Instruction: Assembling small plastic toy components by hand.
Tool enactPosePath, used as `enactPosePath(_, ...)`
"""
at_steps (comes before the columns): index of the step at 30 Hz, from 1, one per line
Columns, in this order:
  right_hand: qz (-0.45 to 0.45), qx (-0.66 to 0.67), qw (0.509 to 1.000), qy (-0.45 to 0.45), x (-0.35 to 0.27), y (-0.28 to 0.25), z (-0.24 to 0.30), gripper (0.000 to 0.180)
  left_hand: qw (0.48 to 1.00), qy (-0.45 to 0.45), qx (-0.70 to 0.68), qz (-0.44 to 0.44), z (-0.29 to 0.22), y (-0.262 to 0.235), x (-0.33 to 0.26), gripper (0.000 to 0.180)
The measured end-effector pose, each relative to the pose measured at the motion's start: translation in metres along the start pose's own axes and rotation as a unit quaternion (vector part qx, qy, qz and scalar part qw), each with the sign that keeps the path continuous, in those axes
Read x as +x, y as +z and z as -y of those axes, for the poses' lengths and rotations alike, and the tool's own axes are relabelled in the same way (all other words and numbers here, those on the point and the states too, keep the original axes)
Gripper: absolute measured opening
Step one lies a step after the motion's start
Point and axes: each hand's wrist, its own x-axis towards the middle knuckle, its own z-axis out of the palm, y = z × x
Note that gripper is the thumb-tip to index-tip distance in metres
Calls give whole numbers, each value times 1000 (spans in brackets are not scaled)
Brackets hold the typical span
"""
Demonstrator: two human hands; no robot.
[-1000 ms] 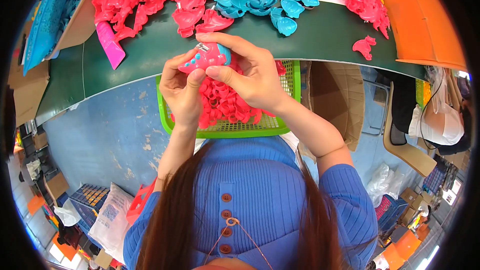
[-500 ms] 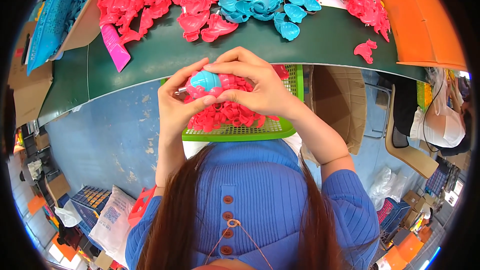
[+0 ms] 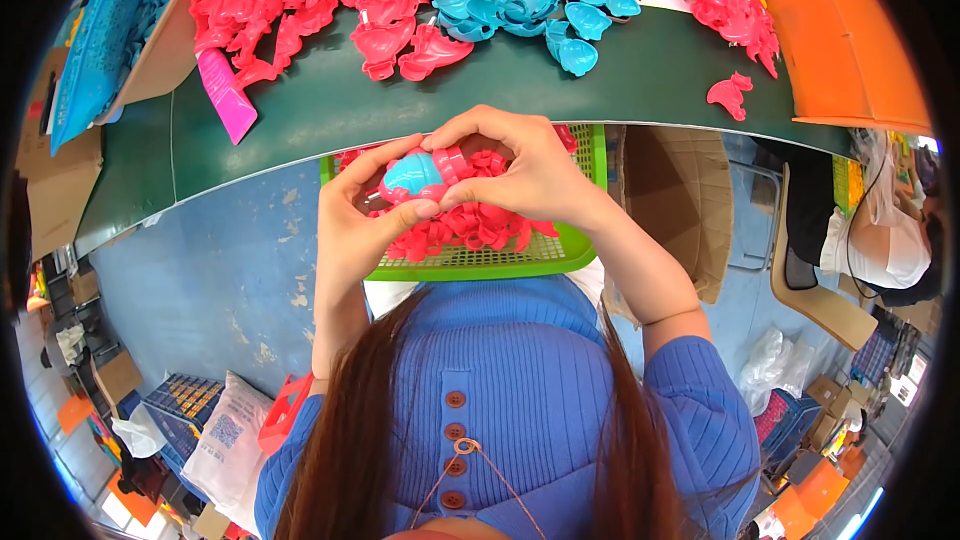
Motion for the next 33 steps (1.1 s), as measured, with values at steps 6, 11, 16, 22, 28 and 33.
enactPosePath(6, -47, 113, 993, -1, 2, -3, 7, 36, 996, 69, -33, -35, 13, -3, 5, 54)
enactPosePath(11, -69, 35, 996, 51, -7, -27, 6, 20, 989, 97, -75, -82, 33, -30, 12, 49)
enactPosePath(16, 48, -330, 942, -23, -17, 9, -47, 10, 978, 71, -186, -62, 32, -36, 14, 53)
enactPosePath(22, 75, -509, 856, 55, 0, 34, -63, 16, 979, 105, -162, -67, 41, -38, 10, 54)
enactPosePath(28, 55, -364, 927, 72, -2, 29, -42, 15, 963, 64, -254, -65, 43, -43, 4, 49)
enactPosePath(33, -79, -126, 987, -57, 1, 27, 1, 14, 916, 43, -396, -39, 48, -24, 7, 53)
